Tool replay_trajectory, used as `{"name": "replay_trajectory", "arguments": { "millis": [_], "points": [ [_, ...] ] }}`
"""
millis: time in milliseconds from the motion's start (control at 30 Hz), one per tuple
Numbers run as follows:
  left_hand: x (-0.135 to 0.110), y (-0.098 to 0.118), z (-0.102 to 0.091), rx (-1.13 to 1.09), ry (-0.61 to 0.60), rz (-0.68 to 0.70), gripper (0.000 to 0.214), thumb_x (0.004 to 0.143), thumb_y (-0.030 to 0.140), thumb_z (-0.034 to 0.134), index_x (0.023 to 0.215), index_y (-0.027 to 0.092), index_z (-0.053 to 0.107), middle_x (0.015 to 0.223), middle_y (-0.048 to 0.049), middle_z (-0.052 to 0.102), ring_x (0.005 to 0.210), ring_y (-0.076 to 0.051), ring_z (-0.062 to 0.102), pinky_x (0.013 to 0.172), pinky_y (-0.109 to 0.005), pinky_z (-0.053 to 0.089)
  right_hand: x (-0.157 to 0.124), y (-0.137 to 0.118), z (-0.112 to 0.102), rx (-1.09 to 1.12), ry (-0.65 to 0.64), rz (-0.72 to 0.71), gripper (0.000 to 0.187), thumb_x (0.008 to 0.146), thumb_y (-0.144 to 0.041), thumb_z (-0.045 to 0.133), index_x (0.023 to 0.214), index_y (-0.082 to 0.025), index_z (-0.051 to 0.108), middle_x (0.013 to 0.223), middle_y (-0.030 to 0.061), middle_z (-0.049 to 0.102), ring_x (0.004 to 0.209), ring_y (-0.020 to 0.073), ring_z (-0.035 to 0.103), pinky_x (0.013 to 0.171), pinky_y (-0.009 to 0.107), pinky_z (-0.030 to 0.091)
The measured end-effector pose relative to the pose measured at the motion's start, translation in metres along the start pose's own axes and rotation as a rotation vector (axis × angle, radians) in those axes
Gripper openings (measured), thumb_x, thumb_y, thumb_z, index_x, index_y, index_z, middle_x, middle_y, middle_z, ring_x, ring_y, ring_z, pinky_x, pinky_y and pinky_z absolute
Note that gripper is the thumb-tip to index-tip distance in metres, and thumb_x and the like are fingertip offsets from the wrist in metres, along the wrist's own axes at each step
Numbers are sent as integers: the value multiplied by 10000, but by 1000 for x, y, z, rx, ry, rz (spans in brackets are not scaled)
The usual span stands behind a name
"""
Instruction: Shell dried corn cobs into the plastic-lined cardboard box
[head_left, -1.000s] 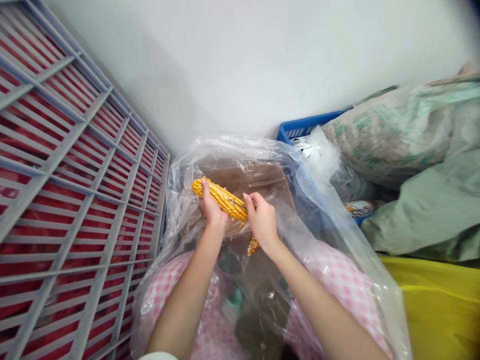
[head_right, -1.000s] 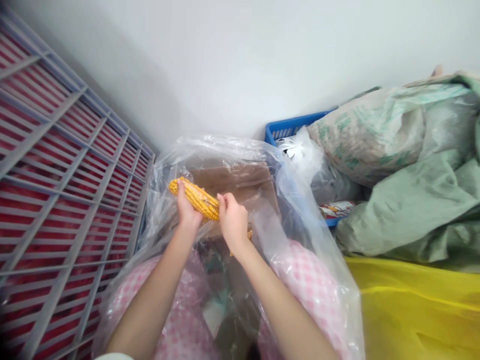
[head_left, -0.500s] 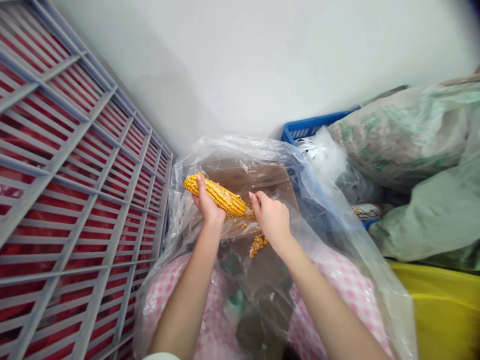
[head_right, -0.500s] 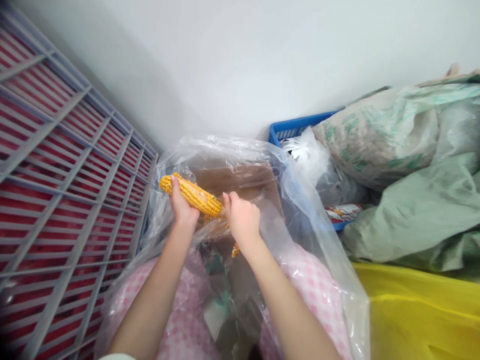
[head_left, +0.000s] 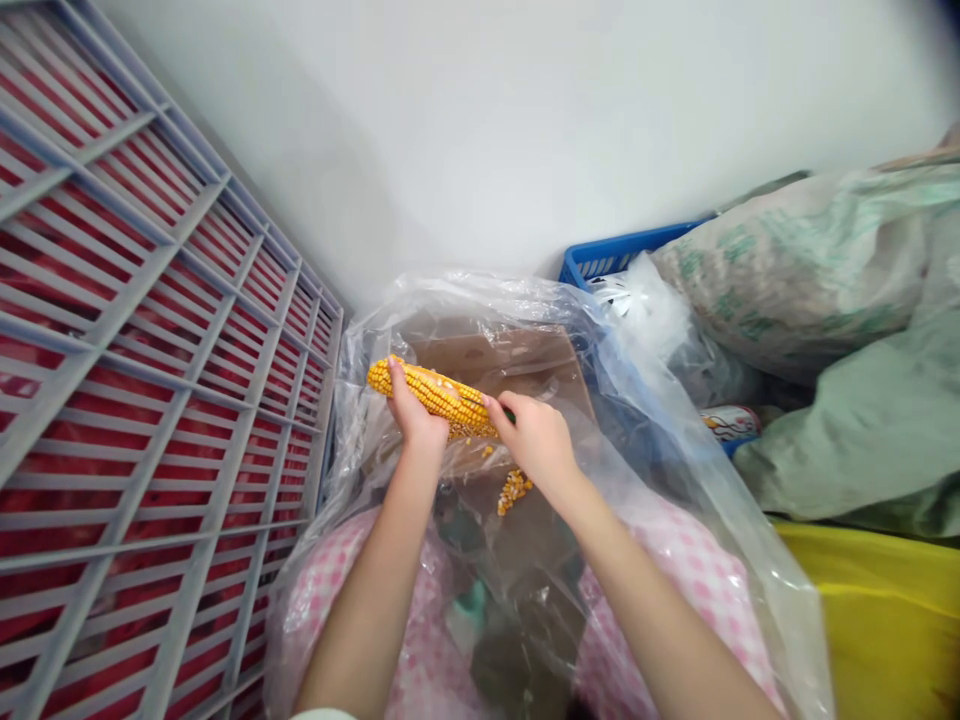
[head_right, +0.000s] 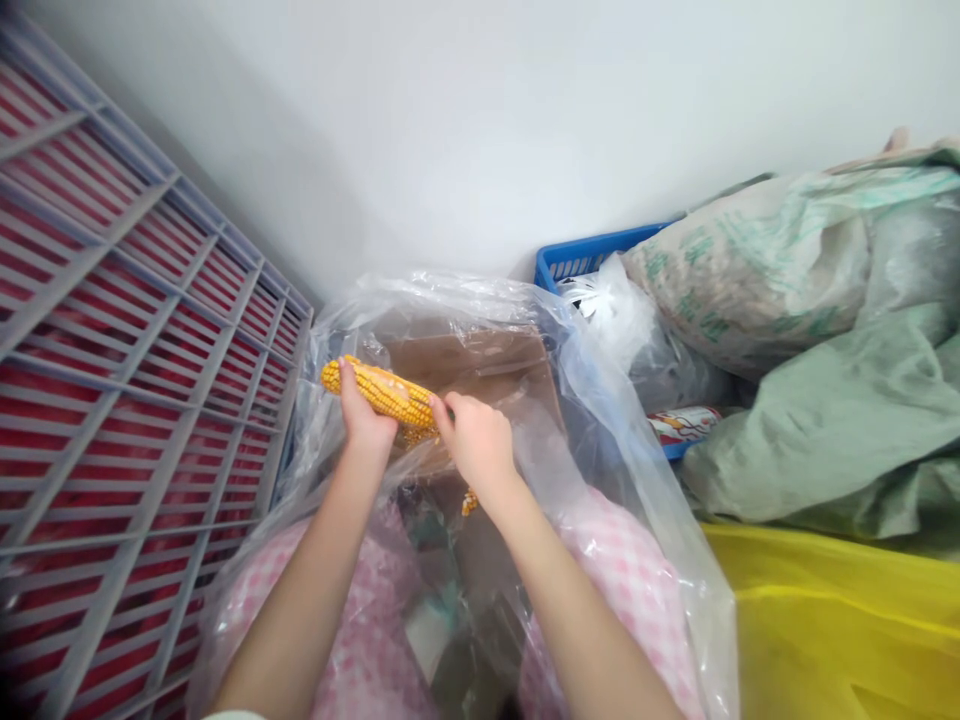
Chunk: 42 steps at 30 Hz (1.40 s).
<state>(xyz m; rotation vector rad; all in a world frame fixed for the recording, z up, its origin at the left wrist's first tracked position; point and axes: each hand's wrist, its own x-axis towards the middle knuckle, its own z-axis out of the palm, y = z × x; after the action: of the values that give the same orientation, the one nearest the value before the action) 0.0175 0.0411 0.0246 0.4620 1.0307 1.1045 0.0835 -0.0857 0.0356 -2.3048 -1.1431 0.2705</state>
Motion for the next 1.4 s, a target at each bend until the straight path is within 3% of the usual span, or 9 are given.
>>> {"name": "replay_trajectory", "arguments": {
  "millis": [167, 300, 633, 800, 1000, 1133, 1400],
  "points": [
    [-1, 9, 5, 9, 61, 168, 363, 695, 510, 559, 899, 223, 471, 782, 8, 509, 602, -101, 528, 583, -253, 464, 3, 4, -2, -48, -57, 37, 445, 859, -499, 321, 668, -208, 598, 608, 12, 609, 534, 108, 491, 494, 235, 170],
    [-1, 13, 7, 1, 84, 303, 390, 658, 474, 617, 914, 226, 456, 880, -3, 524, 689, -110, 555, 591, -243, 477, 3, 4, -4, -61, -71, 14, 431, 852, -493, 341, 664, -210, 607, 620, 12, 615, 542, 109, 499, 489, 239, 173],
    [0, 9, 7, 25, 66, 400, 391, 688, 437, 614, 970, 225, 445, 1026, -33, 555, 880, -140, 574, 741, -274, 488, 3, 5, -4, -74, -101, 15, 393, 838, -497, 373, 682, -217, 601, 626, 4, 618, 577, 116, 535, 493, 233, 194],
    [-1, 7, 7, 50, 31, 438, 403, 677, 435, 628, 959, 218, 438, 1014, -34, 559, 883, -147, 577, 785, -308, 480, 0, 1, -5, -173, -93, -55, 334, 858, -433, 382, 736, -217, 605, 708, 10, 651, 609, 109, 563, 499, 245, 194],
    [-7, -1, 6, 180, -82, 583, 425, 680, 384, 646, 1023, 238, 441, 1040, -29, 555, 908, -135, 569, 856, -313, 441, -4, -6, 2, -279, -93, -144, 317, 888, -357, 339, 778, -209, 596, 768, 26, 662, 633, 116, 589, 498, 243, 212],
    [-9, -6, 6, 201, -98, 565, 414, 679, 395, 645, 1006, 241, 444, 1004, -22, 553, 858, -124, 565, 801, -287, 448, -11, -10, 16, -310, -70, -134, 321, 900, -309, 307, 792, -188, 584, 730, 46, 653, 615, 130, 592, 486, 250, 211],
    [-3, -13, 1, 143, 50, 379, 370, 682, 461, 607, 899, 210, 443, 837, 6, 515, 680, -92, 524, 652, -243, 443, -20, -11, 37, -314, 111, -71, 322, 916, -272, 279, 747, -163, 531, 673, 44, 623, 571, 109, 566, 469, 253, 187]
  ]
}}
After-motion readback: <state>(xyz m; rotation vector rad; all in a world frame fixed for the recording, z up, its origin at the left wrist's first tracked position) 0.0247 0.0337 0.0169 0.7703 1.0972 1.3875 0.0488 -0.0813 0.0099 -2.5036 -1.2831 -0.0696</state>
